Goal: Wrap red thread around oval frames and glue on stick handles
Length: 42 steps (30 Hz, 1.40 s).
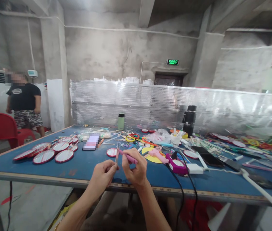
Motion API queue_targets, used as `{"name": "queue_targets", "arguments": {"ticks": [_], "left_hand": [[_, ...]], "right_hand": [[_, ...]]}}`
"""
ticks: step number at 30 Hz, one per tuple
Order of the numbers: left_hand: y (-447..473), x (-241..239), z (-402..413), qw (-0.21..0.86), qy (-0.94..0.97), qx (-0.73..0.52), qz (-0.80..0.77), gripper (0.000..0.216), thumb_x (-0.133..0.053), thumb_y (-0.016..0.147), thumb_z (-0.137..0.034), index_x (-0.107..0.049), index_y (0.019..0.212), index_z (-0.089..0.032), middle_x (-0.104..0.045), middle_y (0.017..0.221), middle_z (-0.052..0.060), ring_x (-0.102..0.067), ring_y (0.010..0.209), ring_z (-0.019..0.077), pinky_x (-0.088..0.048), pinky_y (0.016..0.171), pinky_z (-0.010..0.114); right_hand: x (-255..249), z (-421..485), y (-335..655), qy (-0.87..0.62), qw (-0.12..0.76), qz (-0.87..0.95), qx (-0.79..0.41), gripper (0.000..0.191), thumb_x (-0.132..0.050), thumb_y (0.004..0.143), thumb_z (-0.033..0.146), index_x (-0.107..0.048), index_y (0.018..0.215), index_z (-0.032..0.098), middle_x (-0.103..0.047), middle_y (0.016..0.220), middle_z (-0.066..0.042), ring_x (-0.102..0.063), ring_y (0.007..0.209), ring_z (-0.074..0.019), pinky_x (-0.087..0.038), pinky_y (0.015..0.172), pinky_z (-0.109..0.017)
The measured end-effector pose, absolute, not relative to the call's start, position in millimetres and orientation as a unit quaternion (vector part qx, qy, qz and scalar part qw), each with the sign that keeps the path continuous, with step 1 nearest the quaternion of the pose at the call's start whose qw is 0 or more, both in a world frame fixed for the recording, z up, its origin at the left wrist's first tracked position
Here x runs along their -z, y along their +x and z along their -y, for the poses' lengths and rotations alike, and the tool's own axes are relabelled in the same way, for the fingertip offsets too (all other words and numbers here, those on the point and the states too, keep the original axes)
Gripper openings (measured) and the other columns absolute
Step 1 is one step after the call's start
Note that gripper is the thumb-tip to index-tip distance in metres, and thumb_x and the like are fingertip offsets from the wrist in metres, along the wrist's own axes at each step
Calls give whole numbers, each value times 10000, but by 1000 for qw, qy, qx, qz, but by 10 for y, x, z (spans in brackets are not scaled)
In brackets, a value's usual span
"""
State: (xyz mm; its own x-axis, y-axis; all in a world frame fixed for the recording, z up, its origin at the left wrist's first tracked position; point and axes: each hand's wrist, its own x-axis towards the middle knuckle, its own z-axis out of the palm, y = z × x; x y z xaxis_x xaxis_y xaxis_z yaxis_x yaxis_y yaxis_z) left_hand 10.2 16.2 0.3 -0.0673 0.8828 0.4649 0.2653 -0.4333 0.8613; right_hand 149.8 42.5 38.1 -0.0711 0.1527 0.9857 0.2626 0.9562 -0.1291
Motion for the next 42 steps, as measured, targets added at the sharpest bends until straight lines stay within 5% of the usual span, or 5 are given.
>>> {"name": "queue_targets", "arguments": {"ticks": [10, 16, 23, 36, 42], "left_hand": [[93, -38, -101, 299, 623, -556, -462, 304, -497, 836, -417, -590, 671, -179, -400, 397, -84, -347, 370, 91, -274, 431, 208], [66, -32, -58, 281, 633, -546, -472, 291, -509, 840, -403, -601, 677, -181, -399, 393, -81, -362, 380, 98, -287, 444, 209], [64, -45, -47, 296, 628, -538, -478, 291, -520, 834, -420, -600, 686, -183, -405, 387, -84, -361, 372, 97, -311, 448, 207], [64, -67, -45, 279, 634, -534, -485, 319, -515, 836, -435, -580, 651, -183, -412, 397, -77, -372, 396, 97, -315, 470, 209], [66, -86, -40, 292, 626, -527, -495, 331, -501, 808, -468, -615, 699, -177, -396, 382, -81, -371, 372, 104, -304, 448, 215]], "right_hand": [[-665, -593, 2038, -273, 654, 691, 142, 107, -569, 903, 191, -675, 911, 196, -697, 830, -34, -584, 597, -135, -471, 588, -269], [-781, -1005, 2373, -450, 214, 817, 291, 194, -499, 959, 198, -641, 1086, 163, -727, 977, -87, -678, 811, -183, -436, 667, -241], [-675, -1374, 2260, -436, 37, 855, 279, 185, -522, 895, 47, -686, 931, 123, -728, 919, -139, -686, 822, -211, -431, 706, -264], [-1001, -1345, 2476, -463, 47, 841, 277, 269, -456, 953, 118, -683, 1093, 148, -708, 1055, -128, -660, 952, -208, -395, 706, -247], [-873, -1291, 2399, -419, -5, 867, 270, 210, -544, 907, 108, -753, 919, 133, -722, 910, -134, -670, 830, -205, -390, 672, -250]]}}
